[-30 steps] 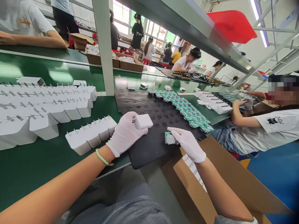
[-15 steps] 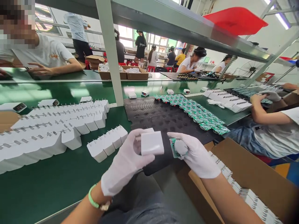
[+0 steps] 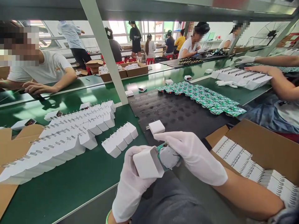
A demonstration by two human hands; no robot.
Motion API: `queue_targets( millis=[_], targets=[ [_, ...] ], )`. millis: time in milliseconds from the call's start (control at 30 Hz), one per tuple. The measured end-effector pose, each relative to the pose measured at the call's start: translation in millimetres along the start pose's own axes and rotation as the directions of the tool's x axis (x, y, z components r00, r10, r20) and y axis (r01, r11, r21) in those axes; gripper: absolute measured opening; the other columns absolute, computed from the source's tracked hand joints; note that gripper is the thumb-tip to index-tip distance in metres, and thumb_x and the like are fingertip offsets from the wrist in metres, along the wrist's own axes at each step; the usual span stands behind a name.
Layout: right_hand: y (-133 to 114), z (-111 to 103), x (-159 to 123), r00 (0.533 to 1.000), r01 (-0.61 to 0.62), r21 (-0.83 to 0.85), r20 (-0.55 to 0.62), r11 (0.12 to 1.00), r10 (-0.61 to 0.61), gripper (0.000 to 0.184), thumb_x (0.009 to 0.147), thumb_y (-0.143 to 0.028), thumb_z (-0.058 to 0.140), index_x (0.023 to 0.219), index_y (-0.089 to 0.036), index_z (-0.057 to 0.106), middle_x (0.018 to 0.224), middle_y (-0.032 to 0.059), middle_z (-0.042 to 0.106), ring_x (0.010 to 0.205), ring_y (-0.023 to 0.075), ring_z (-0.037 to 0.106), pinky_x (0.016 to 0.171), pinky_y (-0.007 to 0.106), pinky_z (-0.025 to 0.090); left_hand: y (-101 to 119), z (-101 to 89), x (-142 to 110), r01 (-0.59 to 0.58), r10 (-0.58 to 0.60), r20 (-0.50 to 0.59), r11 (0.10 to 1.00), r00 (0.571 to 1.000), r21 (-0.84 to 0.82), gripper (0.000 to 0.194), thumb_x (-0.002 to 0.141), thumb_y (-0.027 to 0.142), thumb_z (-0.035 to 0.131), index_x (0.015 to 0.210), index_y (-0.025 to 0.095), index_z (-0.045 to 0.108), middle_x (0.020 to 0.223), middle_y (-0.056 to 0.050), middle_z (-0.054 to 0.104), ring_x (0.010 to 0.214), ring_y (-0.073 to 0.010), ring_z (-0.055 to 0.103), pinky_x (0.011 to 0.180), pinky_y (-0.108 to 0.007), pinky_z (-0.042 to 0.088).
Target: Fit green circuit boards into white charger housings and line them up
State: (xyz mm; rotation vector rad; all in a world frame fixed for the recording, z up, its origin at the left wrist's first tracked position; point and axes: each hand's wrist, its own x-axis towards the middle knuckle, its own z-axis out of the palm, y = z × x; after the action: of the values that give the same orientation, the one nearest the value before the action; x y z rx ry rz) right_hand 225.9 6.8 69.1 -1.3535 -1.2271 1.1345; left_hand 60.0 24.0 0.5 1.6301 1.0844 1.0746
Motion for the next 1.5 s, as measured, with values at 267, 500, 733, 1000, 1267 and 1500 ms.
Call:
queue_targets(
  millis=[267,500,733,1000,1267,1500],
  targets=[
    [2.1,25.2,-0.6,0.975,0.150,-0.222,-0.130,0.963,-0.181,0.032,0.081,-0.030,0.051,0.098,-0.021,0.076,0.101,0.0025,0.074,0.092,0.0258,0.069,0.076,0.034,0.055,5.7,-3.5,-15.1,-0.035,0.030,-0.101,0.998,0.994,-0.055,0.050,0.071,0.035,0.073,0.105,0.031,0.038,0.111,-0.002,0.062,0.100,-0.0208,0.064,0.080,-0.031,0.058],
    [12.8,30.2,-6.1,0.946,0.317,-0.347,0.178,0.883,-0.270,0.079,0.089,-0.072,0.023,0.145,-0.018,0.041,0.085,0.0066,0.071,0.077,0.0243,0.067,0.065,0.032,0.046,-6.2,-5.6,-16.7,0.038,-0.054,-0.070,0.975,0.996,-0.221,0.053,0.069,0.037,0.077,0.107,0.032,0.041,0.110,0.000,0.057,0.096,-0.0186,0.063,0.082,-0.029,0.058],
    [14.7,31.9,-9.4,0.915,0.404,-0.661,0.281,0.632,-0.291,0.100,0.082,-0.078,-0.004,0.145,-0.011,0.037,0.075,0.0103,0.066,0.065,0.0239,0.060,0.054,0.030,0.031,-16.0,-12.0,-23.1,0.059,-0.089,-0.080,0.947,0.993,-0.316,0.060,0.066,0.040,0.081,0.110,0.033,0.041,0.114,0.000,0.055,0.103,-0.0193,0.061,0.088,-0.028,0.056],
    [12.5,24.2,-6.9,0.902,0.427,-0.705,0.377,0.566,-0.212,0.098,0.071,-0.086,-0.004,0.088,-0.018,0.065,0.066,0.0055,0.058,0.057,0.0190,0.051,0.053,0.031,0.031,-13.6,-14.6,-25.3,-0.028,-0.012,-0.092,0.905,0.996,-0.424,0.055,0.062,0.023,0.084,0.105,0.031,0.051,0.102,0.001,0.060,0.085,-0.0166,0.064,0.072,-0.024,0.058],
    [39.0,26.7,-8.1,0.939,0.139,0.000,0.318,0.990,-0.132,0.079,0.086,-0.073,0.037,0.148,-0.024,0.028,0.120,0.0071,0.059,0.109,0.0229,0.057,0.097,0.040,0.043,-30.1,-9.9,-30.2,0.061,0.024,0.117,0.739,0.993,-0.671,0.069,0.070,0.050,0.075,0.130,0.026,0.049,0.138,-0.008,0.046,0.127,-0.0353,0.045,0.103,-0.042,0.047],
    [52.7,37.0,-9.3,0.903,0.167,0.119,0.379,0.979,-0.201,0.075,0.085,-0.073,0.040,0.141,-0.024,0.039,0.140,0.0106,0.043,0.127,0.0248,0.044,0.107,0.041,0.035,-46.1,-20.4,-31.3,-0.065,0.100,0.051,0.882,0.994,-0.467,0.070,0.066,0.058,0.075,0.127,0.033,0.053,0.149,-0.003,0.035,0.131,-0.0344,0.043,0.105,-0.043,0.047]
  ],
)
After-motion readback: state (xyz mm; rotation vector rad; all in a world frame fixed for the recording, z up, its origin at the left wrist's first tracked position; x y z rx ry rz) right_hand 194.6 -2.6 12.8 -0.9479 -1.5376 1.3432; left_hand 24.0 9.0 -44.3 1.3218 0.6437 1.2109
